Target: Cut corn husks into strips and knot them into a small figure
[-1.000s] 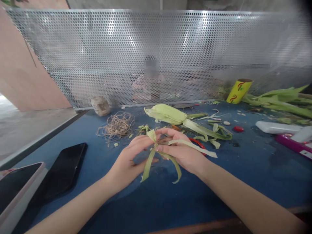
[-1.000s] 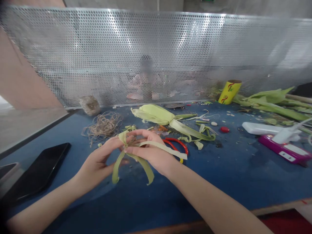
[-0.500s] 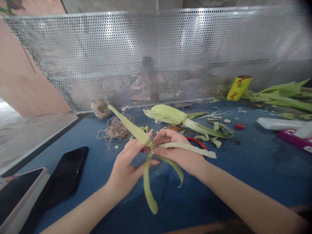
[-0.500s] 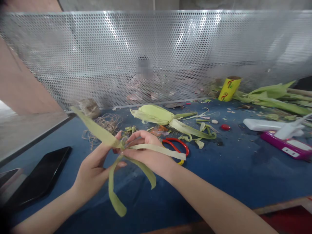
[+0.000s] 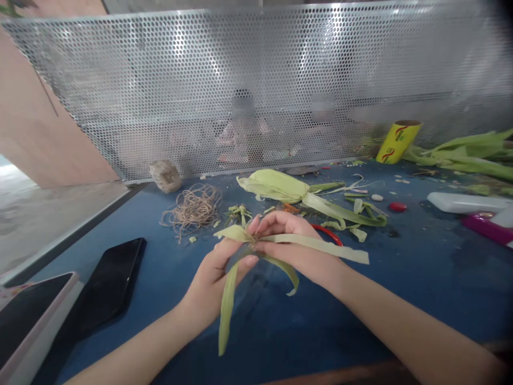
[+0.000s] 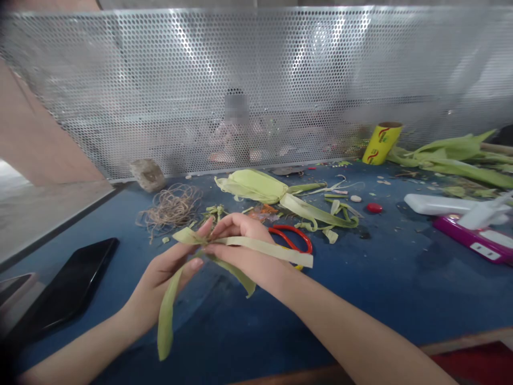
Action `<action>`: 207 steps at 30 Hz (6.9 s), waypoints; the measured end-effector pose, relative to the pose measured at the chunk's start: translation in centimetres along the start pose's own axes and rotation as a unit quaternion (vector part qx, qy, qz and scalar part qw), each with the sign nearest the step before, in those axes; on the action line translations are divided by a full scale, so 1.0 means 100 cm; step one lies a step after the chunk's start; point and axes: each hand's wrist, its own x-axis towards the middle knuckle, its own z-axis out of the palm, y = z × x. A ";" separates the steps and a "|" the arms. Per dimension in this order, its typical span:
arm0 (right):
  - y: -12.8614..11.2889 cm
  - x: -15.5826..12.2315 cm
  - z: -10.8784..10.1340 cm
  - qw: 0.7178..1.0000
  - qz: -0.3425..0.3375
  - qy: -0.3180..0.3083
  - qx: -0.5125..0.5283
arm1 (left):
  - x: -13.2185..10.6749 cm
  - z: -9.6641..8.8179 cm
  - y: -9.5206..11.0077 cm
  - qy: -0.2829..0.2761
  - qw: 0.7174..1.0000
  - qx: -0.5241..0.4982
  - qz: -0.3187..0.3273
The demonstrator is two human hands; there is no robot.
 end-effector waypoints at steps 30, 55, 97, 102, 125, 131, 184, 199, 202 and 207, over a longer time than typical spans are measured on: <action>0.007 -0.006 0.009 0.993 -0.091 0.017 -0.072 | 0.009 -0.001 -0.002 0.145 0.986 0.016 -0.082; 0.005 -0.004 0.006 0.992 -0.069 0.058 -0.086 | 0.005 -0.004 0.002 0.064 0.958 -0.207 -0.187; 0.007 -0.007 -0.002 0.984 -0.031 -0.027 -0.173 | 0.007 -0.013 0.004 0.016 0.921 -0.318 -0.226; 0.010 -0.011 0.005 0.985 -0.027 0.012 -0.170 | 0.008 -0.013 0.005 -0.017 0.918 -0.344 -0.195; 0.001 -0.016 0.015 0.993 -0.009 0.001 -0.121 | 0.008 -0.003 0.006 -0.008 0.917 -0.343 -0.203; -0.005 -0.014 0.010 0.994 0.008 -0.003 -0.113 | 0.011 -0.009 0.005 -0.013 0.888 -0.394 -0.235; -0.011 -0.012 -0.006 0.961 -0.117 -0.182 -0.174 | 0.002 -0.013 0.011 0.010 0.984 -0.130 -0.125; 0.000 -0.005 -0.003 0.958 -0.120 -0.165 -0.201 | 0.001 -0.015 0.014 0.049 0.964 -0.183 -0.184; 0.003 -0.005 -0.002 0.955 -0.131 -0.177 -0.199 | 0.001 -0.015 0.012 0.053 0.955 -0.211 -0.203; 0.006 -0.011 0.001 0.949 -0.110 -0.131 -0.266 | 0.006 -0.015 0.008 0.077 0.918 -0.324 -0.213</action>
